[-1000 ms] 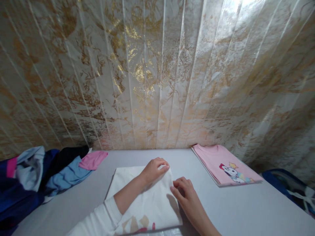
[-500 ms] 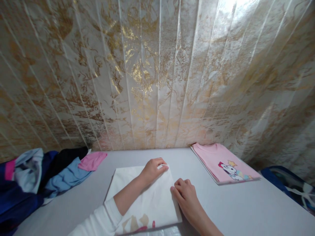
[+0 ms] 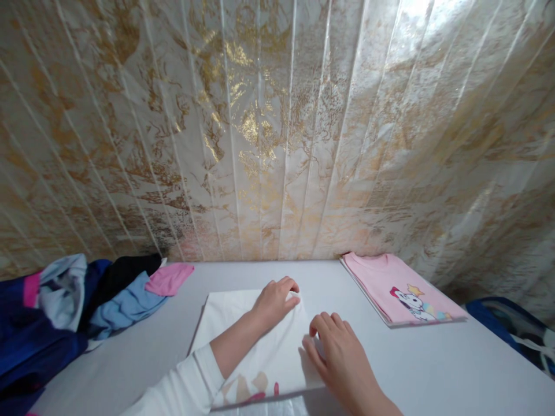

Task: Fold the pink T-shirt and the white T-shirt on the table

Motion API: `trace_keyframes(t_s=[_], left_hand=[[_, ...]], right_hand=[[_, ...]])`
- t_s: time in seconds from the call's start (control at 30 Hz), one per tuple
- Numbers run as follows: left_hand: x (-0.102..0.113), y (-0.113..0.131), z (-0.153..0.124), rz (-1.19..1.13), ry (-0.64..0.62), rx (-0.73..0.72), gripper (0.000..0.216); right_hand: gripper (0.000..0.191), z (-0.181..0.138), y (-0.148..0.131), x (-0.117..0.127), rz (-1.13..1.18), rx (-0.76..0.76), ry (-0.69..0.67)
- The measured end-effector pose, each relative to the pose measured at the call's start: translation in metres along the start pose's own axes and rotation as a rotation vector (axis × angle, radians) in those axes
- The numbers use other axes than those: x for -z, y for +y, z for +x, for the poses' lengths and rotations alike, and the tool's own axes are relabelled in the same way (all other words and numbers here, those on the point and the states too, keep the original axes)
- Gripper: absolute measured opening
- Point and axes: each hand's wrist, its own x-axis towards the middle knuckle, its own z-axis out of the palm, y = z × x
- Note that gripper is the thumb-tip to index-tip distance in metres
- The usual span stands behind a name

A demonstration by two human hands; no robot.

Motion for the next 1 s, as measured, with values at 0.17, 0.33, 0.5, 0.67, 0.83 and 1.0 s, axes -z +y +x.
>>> trace_keyframes(t_s=[0.17, 0.33, 0.5, 0.67, 0.83, 1.0], left_hand=[[-0.002, -0.002, 0.002, -0.004, 0.014, 0.019, 0.008], [-0.003, -0.001, 0.003, 0.05, 0.047, 0.033, 0.002], [-0.002, 0.0, 0.002, 0.069, 0.05, 0.04, 0.008], [-0.002, 0.003, 0.004, 0.069, 0.053, 0.035, 0.011], [0.028, -0.005, 0.003, 0.06, 0.059, 0.07, 0.019], [0.081, -0.023, -0.029, 0.165, 0.04, 0.154, 0.018]], right_hand=[[0.006, -0.008, -0.009, -0.017, -0.043, -0.001, 0.007], [0.014, -0.013, -0.003, -0.017, -0.049, -0.027, -0.124], [0.022, -0.006, -0.002, -0.005, -0.047, 0.028, -0.112], [0.051, -0.005, -0.004, -0.03, 0.076, 0.197, 0.053], [0.055, -0.014, 0.007, -0.061, 0.02, 0.205, 0.041], [0.056, -0.013, 0.008, -0.062, -0.001, 0.227, 0.074]])
